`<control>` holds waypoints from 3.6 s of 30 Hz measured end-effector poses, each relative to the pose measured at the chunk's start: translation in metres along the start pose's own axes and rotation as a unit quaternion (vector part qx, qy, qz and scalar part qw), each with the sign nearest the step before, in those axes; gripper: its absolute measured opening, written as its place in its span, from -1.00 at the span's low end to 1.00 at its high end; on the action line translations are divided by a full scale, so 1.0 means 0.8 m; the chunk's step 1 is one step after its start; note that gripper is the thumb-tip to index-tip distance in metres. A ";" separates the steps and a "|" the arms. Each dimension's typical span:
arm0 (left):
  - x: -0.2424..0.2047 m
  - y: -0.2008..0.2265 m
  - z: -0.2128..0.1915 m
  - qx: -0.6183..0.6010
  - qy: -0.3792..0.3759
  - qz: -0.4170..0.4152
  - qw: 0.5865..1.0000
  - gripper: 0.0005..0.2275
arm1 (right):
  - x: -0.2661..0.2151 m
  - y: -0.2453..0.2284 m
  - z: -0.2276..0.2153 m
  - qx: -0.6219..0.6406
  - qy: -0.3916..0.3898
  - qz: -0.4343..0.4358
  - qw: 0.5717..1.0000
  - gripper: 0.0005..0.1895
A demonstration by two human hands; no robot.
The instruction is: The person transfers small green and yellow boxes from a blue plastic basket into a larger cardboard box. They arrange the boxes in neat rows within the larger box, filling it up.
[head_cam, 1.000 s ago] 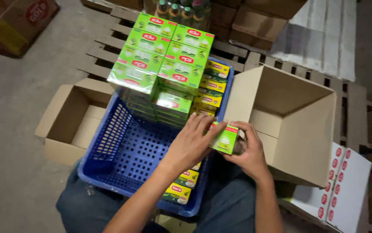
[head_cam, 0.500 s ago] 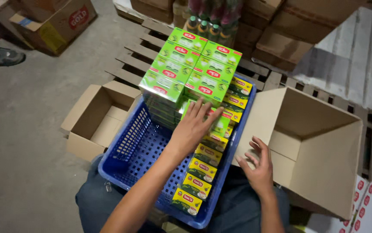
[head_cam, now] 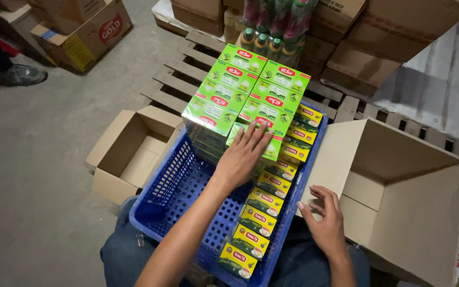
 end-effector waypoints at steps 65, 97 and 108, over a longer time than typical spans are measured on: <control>0.030 0.003 0.028 0.134 0.032 0.027 0.990 -0.14 | 0.002 -0.001 0.007 -0.047 -0.123 0.108 0.985 -0.51; 0.039 0.098 -0.100 0.088 0.005 0.048 0.995 0.23 | -0.071 0.021 -0.170 -0.103 0.333 0.047 0.936 -0.67; 0.049 0.300 0.034 -0.437 -0.176 -0.104 0.876 -0.23 | -0.120 0.126 -0.293 -0.370 0.431 0.057 0.821 -0.29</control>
Point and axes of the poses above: each hand's wrist, its own x-axis towards the middle knuckle, its own z-axis out of the palm, y = z × x, the point moved 5 cm from there along x, towards the middle knuckle, and after that the axes turned 7 degrees about x, right-handed, at the moved point
